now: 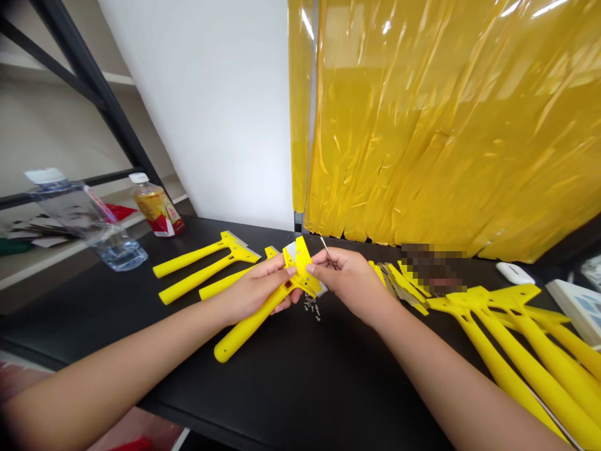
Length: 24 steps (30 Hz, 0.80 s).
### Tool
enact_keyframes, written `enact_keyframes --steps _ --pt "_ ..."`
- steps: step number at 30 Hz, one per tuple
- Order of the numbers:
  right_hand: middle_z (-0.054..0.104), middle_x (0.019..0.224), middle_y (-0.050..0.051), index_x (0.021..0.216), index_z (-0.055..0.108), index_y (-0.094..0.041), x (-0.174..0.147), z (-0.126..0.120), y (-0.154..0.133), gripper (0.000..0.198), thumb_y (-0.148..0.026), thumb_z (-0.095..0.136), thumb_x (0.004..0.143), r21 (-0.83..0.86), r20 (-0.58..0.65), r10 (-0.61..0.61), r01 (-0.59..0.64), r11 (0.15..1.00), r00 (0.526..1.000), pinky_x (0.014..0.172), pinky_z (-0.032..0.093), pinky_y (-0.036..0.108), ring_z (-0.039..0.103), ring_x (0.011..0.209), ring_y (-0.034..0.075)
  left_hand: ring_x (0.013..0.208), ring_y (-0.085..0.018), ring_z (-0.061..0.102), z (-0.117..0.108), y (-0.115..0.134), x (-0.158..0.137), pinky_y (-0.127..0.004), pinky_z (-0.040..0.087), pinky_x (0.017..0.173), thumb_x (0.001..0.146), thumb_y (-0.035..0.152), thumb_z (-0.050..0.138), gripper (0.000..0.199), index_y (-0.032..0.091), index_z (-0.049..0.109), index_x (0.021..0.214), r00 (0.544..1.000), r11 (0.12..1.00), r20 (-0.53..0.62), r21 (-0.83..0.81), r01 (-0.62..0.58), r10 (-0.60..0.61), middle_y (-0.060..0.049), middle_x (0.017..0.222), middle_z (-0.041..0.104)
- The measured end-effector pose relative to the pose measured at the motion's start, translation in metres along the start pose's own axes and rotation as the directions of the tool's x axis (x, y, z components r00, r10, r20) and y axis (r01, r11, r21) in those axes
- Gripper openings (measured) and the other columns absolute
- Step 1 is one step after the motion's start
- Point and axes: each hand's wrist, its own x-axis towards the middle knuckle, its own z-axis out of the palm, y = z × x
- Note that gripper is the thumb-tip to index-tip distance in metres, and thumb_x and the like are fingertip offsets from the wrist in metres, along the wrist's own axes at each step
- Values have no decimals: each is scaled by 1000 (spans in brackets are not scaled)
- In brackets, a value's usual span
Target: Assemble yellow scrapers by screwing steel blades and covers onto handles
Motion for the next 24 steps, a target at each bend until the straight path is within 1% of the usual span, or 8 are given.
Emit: enact_keyframes --steps 4,9,13,16,18,22,24 --pt "56 68 -5 91 73 -20 0 1 -2 29 -47 79 85 2 13 -11 11 1000 1000 48 23 25 33 52 6 49 -9 52 0 5 -1 -21 40 48 104 41 50 26 17 56 109 1000 1000 9 15 17 -17 -2 74 64" --pt "60 75 -5 93 70 -20 1 3 -7 33 -47 84 79 39 78 -1 -2 999 997 45 20 24 32 51 5 49 -10 52 1 7 -1 -21 38 46 103 43 52 25 18 55 102 999 999 -14 22 45 -44 -1 72 63" --pt "55 75 -6 89 65 -21 0 4 -9 34 -42 88 76 29 114 20 -24 999 993 45 21 22 37 56 6 47 -9 52 1 5 0 -21 39 46 102 49 57 31 18 54 99 997 996 -25 50 76 -75 0 68 62" --pt "53 73 -7 88 64 -21 -1 3 -9 35 -42 89 76 17 127 35 -38 999 991 45 21 22 35 56 6 46 -9 50 0 3 0 -20 39 45 101 50 59 32 18 55 99 997 995 -9 63 76 -75 2 67 61" --pt "52 71 -7 89 64 -21 -1 2 -8 35 -45 87 78 27 136 58 -63 998 989 45 20 22 34 54 5 46 -8 50 -1 3 0 -20 38 45 101 49 59 31 18 55 99 997 996 7 59 71 -72 2 68 61" --pt "45 57 -8 95 67 -22 -2 -1 -5 31 -51 75 89 33 142 86 -91 995 986 47 21 23 35 51 7 47 -8 52 -3 2 1 -20 39 46 101 45 60 28 18 55 100 998 996 15 57 65 -66 2 69 62" --pt "46 57 -7 95 67 -21 -1 -1 -4 30 -50 75 89 25 127 79 -82 996 989 48 22 23 38 53 8 47 -9 52 -3 1 2 -21 40 46 101 44 59 27 17 56 99 998 996 10 61 62 -63 1 69 62"
